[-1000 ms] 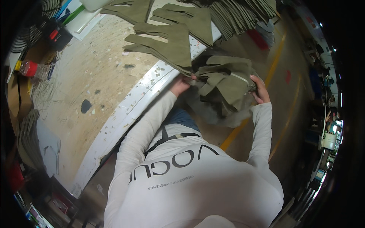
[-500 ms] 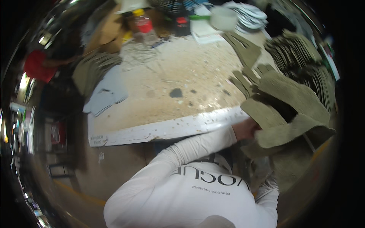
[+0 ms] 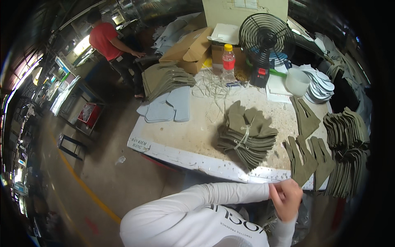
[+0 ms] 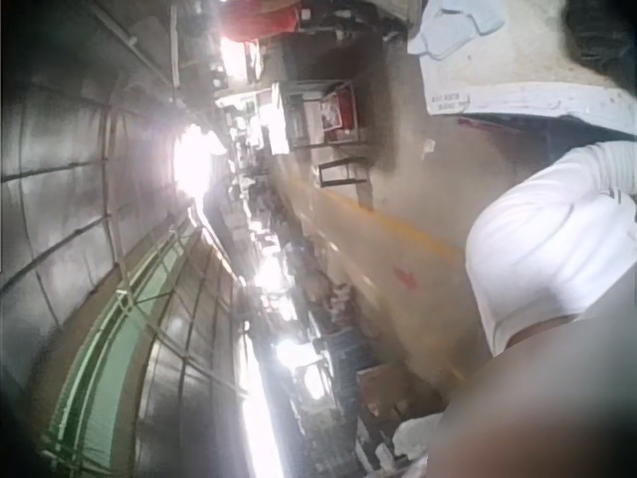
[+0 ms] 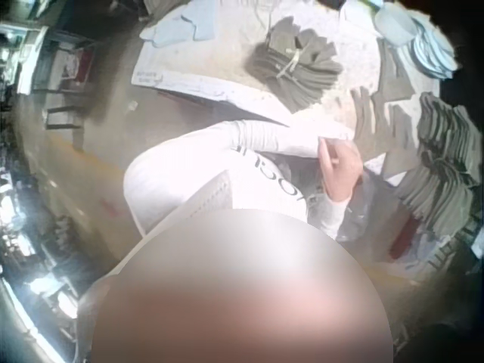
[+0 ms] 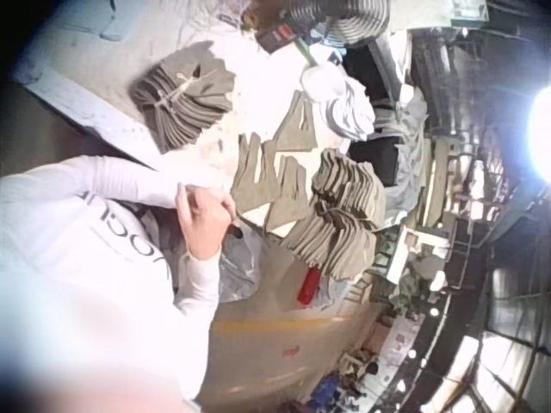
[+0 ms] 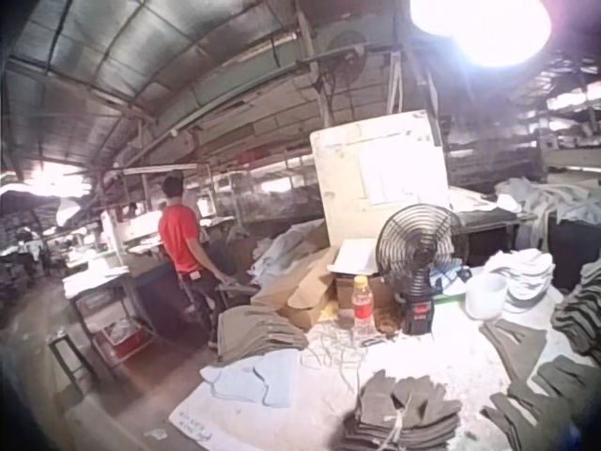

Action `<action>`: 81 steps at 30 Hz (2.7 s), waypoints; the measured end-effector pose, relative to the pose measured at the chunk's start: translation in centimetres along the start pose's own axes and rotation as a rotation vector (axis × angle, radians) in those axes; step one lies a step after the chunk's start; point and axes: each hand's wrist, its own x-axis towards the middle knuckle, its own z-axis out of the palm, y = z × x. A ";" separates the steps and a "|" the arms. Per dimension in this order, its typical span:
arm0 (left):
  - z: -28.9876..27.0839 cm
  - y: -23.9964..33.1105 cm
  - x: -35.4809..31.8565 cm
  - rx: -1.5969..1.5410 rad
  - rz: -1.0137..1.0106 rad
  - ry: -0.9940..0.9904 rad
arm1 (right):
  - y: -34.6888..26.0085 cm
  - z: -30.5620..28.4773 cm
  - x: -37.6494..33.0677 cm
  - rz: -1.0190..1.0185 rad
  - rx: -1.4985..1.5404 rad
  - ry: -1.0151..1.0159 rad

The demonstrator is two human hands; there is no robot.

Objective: The person repeatedly picks up pairs of olive-green fabric pieces, aligns them, and stacks them on the table. The person then gathers the stacked pieces, ties them with a string, and places the bundle into a plastic bag.

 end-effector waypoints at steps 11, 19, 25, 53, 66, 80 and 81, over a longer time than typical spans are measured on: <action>7.4 0.5 -2.6 -0.158 -0.159 -0.089 | 14.4 8.0 -31.8 0.999 -0.855 -0.393; 6.5 0.5 -2.5 0.294 -0.115 -0.162 | 18.8 -1.9 -28.0 0.742 -1.246 0.172; 4.2 -1.3 -4.3 1.059 0.018 -0.074 | 19.8 -5.0 -17.8 0.550 -0.712 0.488; 0.4 -6.0 -6.2 1.370 0.371 -0.110 | 15.3 -9.5 -20.6 0.889 -0.424 0.237; 1.7 -4.4 -7.5 1.563 0.467 0.036 | 15.1 -8.8 -22.3 0.810 -0.713 0.549; -0.6 1.3 -12.3 1.815 0.426 0.043 | 28.8 -6.1 -40.1 1.638 -0.121 0.574; -0.7 1.7 -13.3 1.790 0.349 0.060 | 28.1 -6.1 -39.8 1.679 -0.287 0.632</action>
